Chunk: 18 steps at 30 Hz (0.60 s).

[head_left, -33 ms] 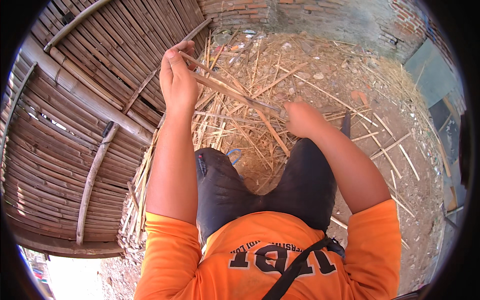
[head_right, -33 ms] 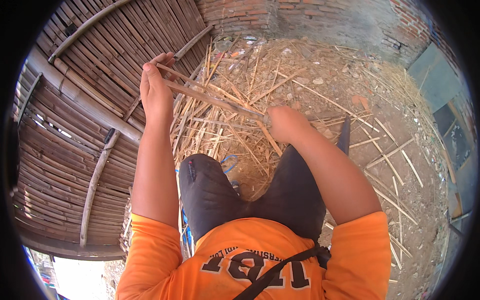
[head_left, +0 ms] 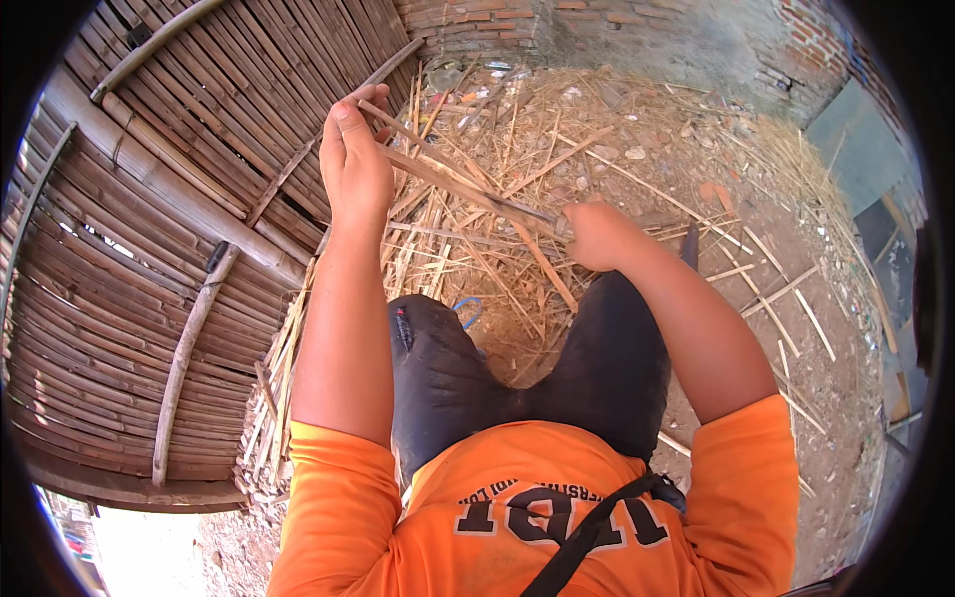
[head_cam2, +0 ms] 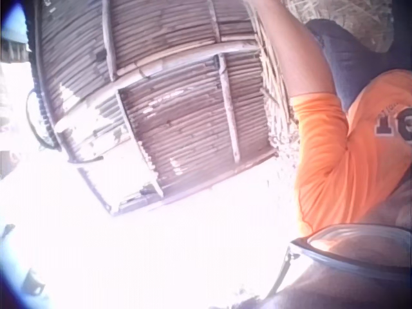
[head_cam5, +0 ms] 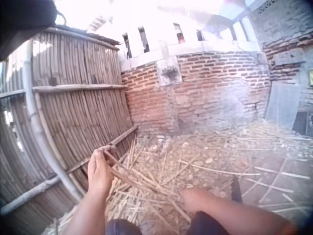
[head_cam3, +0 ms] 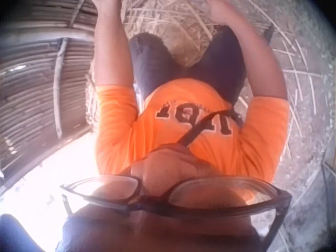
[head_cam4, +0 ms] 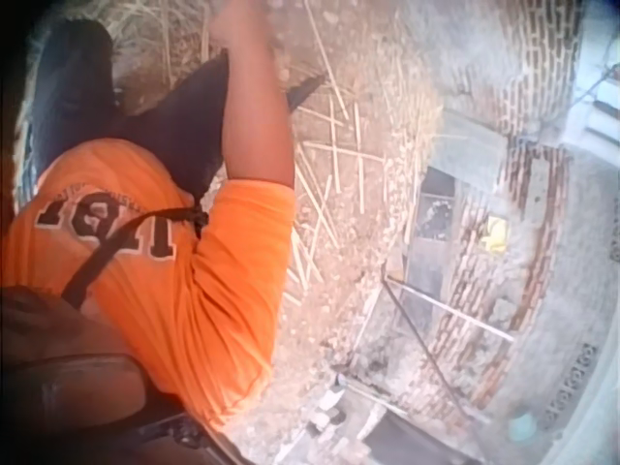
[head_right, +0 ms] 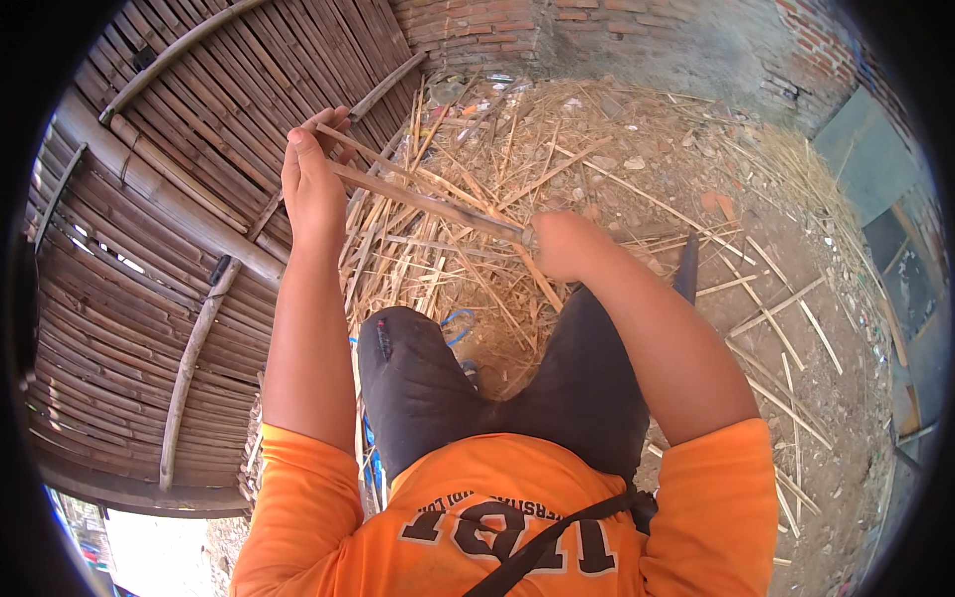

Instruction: The person shaves and thins bamboo strips using a knife, working over a pile of bamboo shavings while sitting on the ground.

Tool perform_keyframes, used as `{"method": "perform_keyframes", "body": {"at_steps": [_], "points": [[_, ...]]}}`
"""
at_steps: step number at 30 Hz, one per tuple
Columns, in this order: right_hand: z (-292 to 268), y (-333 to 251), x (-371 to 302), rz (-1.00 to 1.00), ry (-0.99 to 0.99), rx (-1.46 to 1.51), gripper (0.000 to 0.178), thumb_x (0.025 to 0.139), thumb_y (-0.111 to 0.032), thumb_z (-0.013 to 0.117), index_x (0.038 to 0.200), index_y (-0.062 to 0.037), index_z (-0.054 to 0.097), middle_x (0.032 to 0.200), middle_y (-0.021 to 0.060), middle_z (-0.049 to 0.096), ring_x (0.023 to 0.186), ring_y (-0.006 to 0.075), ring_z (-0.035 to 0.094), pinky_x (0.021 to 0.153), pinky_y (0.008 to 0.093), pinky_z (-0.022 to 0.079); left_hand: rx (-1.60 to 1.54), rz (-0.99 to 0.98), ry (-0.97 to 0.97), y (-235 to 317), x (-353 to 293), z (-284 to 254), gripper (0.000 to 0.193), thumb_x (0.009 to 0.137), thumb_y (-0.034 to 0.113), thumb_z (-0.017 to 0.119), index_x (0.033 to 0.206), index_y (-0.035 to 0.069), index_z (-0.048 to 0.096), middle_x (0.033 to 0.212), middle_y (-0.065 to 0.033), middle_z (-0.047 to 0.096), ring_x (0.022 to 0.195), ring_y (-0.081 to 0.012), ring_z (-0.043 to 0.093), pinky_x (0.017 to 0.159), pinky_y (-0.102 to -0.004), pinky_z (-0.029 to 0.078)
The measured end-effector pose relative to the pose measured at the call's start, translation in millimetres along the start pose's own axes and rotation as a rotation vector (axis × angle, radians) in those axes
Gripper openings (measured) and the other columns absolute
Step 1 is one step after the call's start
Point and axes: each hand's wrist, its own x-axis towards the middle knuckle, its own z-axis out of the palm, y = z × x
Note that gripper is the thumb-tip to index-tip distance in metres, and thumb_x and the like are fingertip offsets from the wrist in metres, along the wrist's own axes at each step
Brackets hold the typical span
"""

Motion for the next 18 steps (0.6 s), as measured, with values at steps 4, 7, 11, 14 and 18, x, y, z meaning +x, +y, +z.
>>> {"method": "perform_keyframes", "body": {"at_steps": [4,7,11,14,18], "points": [[-22.1,-0.8,6.2,-0.036,-0.102,-0.009,0.025,0.081,-0.007,0.066,0.105,0.0011,0.065,0.102,0.0214,0.070,0.100,0.0372,0.070,0.083,0.0492,0.055,-0.028,-0.014,-0.022,-7.4,0.2,-5.3,0.060,0.111,0.047,0.026,0.137,-0.002,0.051,0.134,-0.0141,0.062,0.128,-0.0248,0.056,0.104,-0.0396,0.047],[-37.8,-20.8,-15.3,-0.030,0.029,-0.102,0.028,0.082,-0.006,0.066,0.109,0.0031,0.064,0.102,0.0219,0.071,0.097,0.0363,0.071,0.083,0.0485,0.056,-0.046,-0.026,-0.026,-8.7,1.9,-6.9,0.064,0.110,0.050,0.027,0.140,-0.003,0.047,0.136,-0.0151,0.061,0.130,-0.0253,0.055,0.105,-0.0402,0.047],[-23.4,-27.5,-34.7,0.081,0.161,-0.260,0.042,0.083,-0.008,0.066,0.123,0.0013,0.058,0.093,0.0222,0.071,0.094,0.0388,0.070,0.080,0.0497,0.056,-0.161,0.029,-0.091,0.0,3.6,13.0,0.069,0.109,0.054,0.028,0.143,-0.004,0.042,0.137,-0.0173,0.060,0.132,-0.0254,0.053,0.106,-0.0406,0.046],[-25.7,-23.1,-40.4,0.160,0.113,-0.245,0.039,0.083,-0.006,0.063,0.122,0.0003,0.058,0.093,0.0209,0.071,0.094,0.0396,0.070,0.078,0.0491,0.057,-0.227,0.094,-0.106,16.6,0.8,30.2,0.069,0.109,0.053,0.027,0.145,-0.004,0.040,0.139,-0.0187,0.059,0.132,-0.0273,0.054,0.108,-0.0416,0.046],[-37.2,-4.0,-40.2,0.050,0.140,-0.177,0.044,0.082,-0.002,0.062,0.126,0.0003,0.057,0.094,0.0215,0.071,0.094,0.0393,0.070,0.079,0.0490,0.057,-0.187,0.163,-0.117,19.7,1.8,34.9,0.068,0.109,0.052,0.027,0.145,-0.004,0.039,0.140,-0.0194,0.058,0.131,-0.0286,0.054,0.108,-0.0417,0.046]]}}
